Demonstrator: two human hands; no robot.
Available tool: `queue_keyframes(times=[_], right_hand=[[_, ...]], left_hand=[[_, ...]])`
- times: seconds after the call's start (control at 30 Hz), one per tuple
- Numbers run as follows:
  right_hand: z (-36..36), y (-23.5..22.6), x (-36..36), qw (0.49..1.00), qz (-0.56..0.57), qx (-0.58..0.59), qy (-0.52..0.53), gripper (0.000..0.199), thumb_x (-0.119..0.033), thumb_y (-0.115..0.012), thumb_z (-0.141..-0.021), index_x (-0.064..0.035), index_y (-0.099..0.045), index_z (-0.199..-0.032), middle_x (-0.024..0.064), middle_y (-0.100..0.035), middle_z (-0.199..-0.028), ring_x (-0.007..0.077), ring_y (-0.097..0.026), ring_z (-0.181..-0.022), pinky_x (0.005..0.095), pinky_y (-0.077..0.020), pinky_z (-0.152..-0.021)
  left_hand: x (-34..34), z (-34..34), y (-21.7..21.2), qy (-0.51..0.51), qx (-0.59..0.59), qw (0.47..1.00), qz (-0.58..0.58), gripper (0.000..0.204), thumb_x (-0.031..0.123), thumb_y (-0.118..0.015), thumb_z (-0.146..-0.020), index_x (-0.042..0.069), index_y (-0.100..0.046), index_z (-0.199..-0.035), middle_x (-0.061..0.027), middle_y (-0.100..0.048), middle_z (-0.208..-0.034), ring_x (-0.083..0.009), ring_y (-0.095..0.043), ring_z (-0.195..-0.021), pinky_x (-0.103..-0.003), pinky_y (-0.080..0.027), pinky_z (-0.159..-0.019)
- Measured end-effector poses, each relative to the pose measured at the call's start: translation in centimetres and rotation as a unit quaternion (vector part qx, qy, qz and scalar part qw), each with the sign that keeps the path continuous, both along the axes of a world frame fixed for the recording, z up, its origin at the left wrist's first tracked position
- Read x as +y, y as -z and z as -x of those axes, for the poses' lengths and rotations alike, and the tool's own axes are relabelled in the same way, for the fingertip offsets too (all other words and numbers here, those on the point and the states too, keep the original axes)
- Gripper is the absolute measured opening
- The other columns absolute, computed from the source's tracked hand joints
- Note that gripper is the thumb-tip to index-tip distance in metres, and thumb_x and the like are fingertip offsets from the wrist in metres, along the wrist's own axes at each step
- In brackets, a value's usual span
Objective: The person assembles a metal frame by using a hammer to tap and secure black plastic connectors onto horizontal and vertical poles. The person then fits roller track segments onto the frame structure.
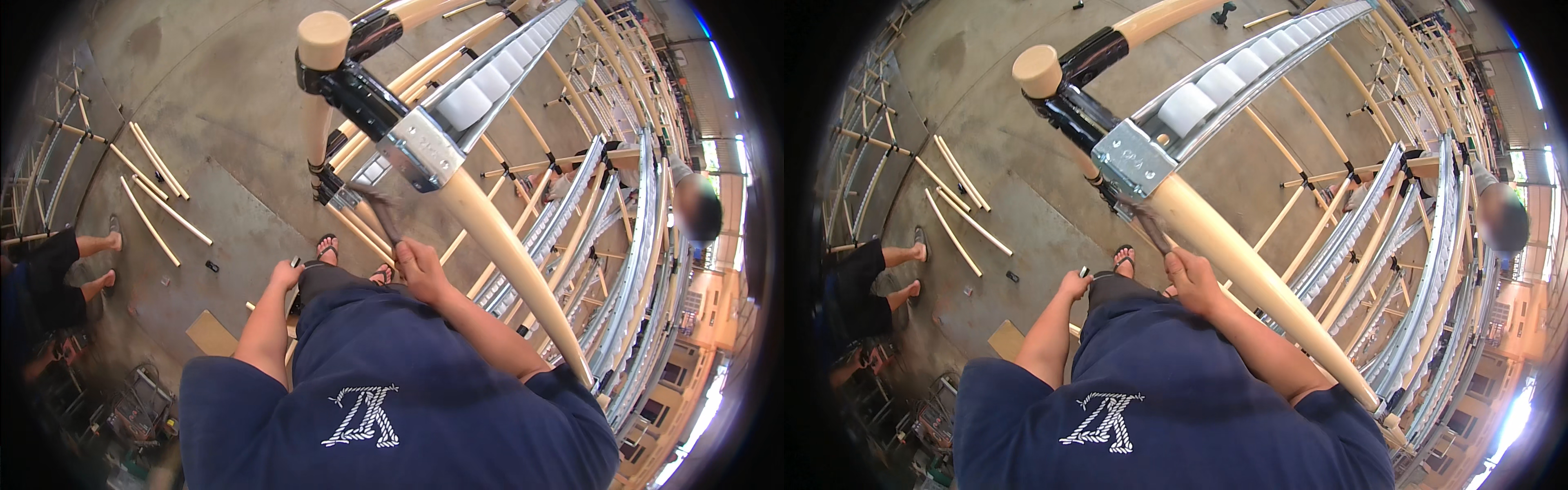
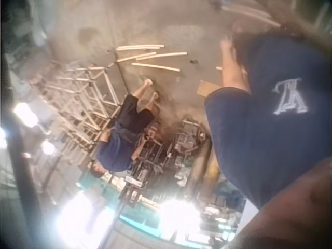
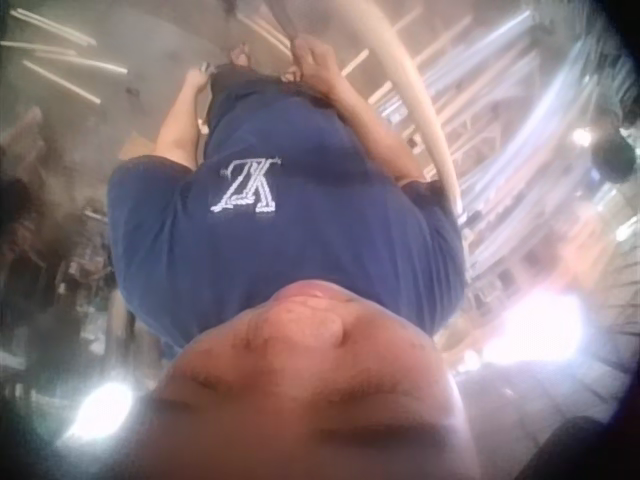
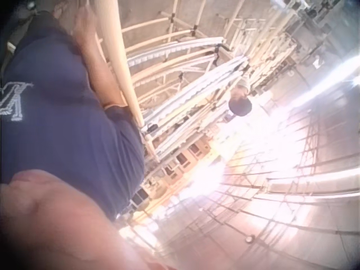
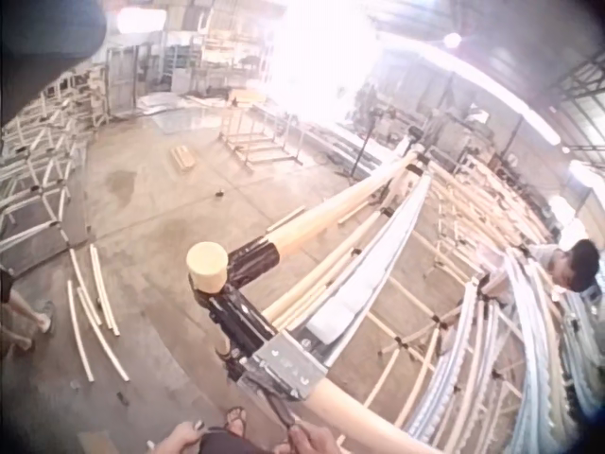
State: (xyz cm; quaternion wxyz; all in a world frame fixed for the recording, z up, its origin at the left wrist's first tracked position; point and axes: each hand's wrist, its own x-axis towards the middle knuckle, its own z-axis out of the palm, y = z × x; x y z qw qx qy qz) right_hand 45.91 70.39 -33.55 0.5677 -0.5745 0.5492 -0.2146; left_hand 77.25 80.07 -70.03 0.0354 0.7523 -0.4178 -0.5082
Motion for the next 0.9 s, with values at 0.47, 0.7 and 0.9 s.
queue_keyframes(times=[0.47,0.7,0.9], right_hand=[[0.6,1.1,0.4,0.983,-0.106,0.142,-0.05,0.034,-0.028,-0.057,-0.103,0.0044,-0.066,-0.096,0.0101,-0.071,-0.086,0.015,-0.065,-0.082,0.0318,-0.0509,-0.074],[7.1,2.3,6.8,0.978,-0.158,0.134,-0.037,0.032,-0.029,-0.062,-0.092,-0.0023,-0.069,-0.107,0.0232,-0.067,-0.101,0.0276,-0.07,-0.093,0.0398,-0.0525,-0.083],[10.8,3.6,14.6,0.957,-0.094,0.264,-0.079,0.043,-0.044,-0.069,-0.087,-0.0083,-0.07,-0.112,0.0205,-0.07,-0.111,0.0351,-0.067,-0.106,0.048,-0.0516,-0.09]], left_hand=[[-2.4,0.3,-2.0,-0.004,0.034,0.999,-0.011,0.045,0.04,-0.068,-0.086,-0.002,-0.07,-0.102,-0.027,-0.07,-0.1,-0.0436,-0.067,-0.098,-0.048,-0.052,-0.085],[-0.9,-3.5,8.0,0.23,0.041,0.972,-0.011,0.031,0.034,-0.064,-0.092,0.004,-0.066,-0.098,-0.0082,-0.057,-0.061,-0.0206,-0.055,-0.051,-0.038,-0.044,-0.046],[-11.5,-0.3,4.2,0.275,0.03,0.956,-0.101,0.027,0.032,-0.064,-0.092,0.005,-0.065,-0.092,-0.0072,-0.057,-0.063,-0.0181,-0.052,-0.048,-0.035,-0.043,-0.043]])
